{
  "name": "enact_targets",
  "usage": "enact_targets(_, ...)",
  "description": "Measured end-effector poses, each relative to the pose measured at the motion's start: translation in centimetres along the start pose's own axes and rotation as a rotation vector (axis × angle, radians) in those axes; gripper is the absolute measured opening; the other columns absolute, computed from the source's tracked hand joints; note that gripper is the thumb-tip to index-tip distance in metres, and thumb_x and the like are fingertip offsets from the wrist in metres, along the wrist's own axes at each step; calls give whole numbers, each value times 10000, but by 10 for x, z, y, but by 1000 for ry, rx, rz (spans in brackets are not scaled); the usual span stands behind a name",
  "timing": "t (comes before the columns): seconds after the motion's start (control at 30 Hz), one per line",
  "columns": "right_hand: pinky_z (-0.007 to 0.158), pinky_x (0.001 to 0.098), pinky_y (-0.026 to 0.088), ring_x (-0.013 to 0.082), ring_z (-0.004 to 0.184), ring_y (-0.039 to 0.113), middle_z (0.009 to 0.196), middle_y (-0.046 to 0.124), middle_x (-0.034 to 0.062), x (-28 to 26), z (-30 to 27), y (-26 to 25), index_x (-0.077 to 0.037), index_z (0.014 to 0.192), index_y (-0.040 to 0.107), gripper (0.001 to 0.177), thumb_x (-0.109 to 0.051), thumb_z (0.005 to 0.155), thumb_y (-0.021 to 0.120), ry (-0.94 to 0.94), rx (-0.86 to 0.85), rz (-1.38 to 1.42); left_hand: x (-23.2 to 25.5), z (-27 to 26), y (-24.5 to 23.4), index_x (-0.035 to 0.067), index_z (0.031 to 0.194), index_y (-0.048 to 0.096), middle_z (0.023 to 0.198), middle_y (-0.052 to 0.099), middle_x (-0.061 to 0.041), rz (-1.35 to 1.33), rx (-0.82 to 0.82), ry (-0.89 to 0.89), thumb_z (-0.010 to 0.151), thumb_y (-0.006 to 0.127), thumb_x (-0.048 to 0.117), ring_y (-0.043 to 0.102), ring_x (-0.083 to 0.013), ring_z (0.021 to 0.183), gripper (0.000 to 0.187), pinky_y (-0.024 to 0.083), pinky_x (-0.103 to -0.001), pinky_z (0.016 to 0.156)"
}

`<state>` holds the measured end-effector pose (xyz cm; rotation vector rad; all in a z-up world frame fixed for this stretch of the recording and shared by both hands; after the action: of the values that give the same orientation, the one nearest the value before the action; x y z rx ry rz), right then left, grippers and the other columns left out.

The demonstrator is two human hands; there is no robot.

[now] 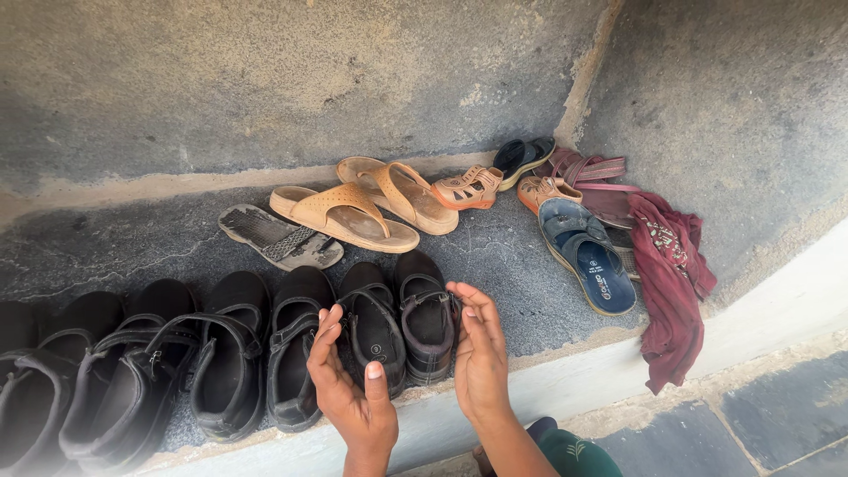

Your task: The person wipes several pairs of black shoes with a maroon cloth. They pick up each shoe, wipe the exterior surfaces, and place them back in a row on the ledge. The person also adjusts the straps on some of the shoes.

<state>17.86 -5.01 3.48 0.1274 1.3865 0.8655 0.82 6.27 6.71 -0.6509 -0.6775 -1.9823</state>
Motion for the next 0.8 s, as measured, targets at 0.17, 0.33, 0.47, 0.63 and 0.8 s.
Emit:
enact_targets(0.17,1134,341,406,201,1309,519,1410,555,168,1,2,-1,5,1343,524,362,-15,999,413,31,-6,-7,-2,2,1,-76,1394,436,1509,505,-269,36,-7,-39,1047,546,241,374,-408,1546,483,292,-508,1288)
enact_targets(0.33,1129,340,428,194,1309,538,1400,561,168,3,4,-2,0,1343,521,393,51,968,417,47,4,-56,2,4,2,-70,1366,472,1457,558,-253,147,-22,-26,1041,536,214,429,-415,1506,436,345,-509,1246)
enact_targets(0.47,1122,327,436,185,1292,540,1397,559,156,3,3,-1,5,1342,518,370,53,990,418,42,-9,-71,5,5,2,-58,1338,498,1423,593,-241,202,-28,-11,1025,555,193,469,-421,1475,406,377,-510,1216)
enact_targets(0.63,1106,321,450,174,1267,555,1393,566,148,3,4,0,12,1337,520,332,16,1022,415,49,-33,-78,7,6,2,-42,1306,517,1407,611,-233,223,-26,-10,992,591,137,488,-434,1459,369,397,-506,1194)
enact_targets(0.8,1089,328,459,175,1250,568,1407,569,147,3,3,-1,25,1340,526,324,-14,1039,413,46,-83,-73,9,5,2,-41,1303,513,1398,612,-233,255,-8,2,962,613,107,497,-437,1446,385,409,-501,1178)
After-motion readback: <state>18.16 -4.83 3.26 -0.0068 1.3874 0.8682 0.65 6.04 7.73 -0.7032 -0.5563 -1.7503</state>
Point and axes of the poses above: each hand's wrist, its own z-axis towards the middle knuckle, its own y-axis out of the palm, x = y × z, the point moved 9 cm from there along z, towards the middle knuckle
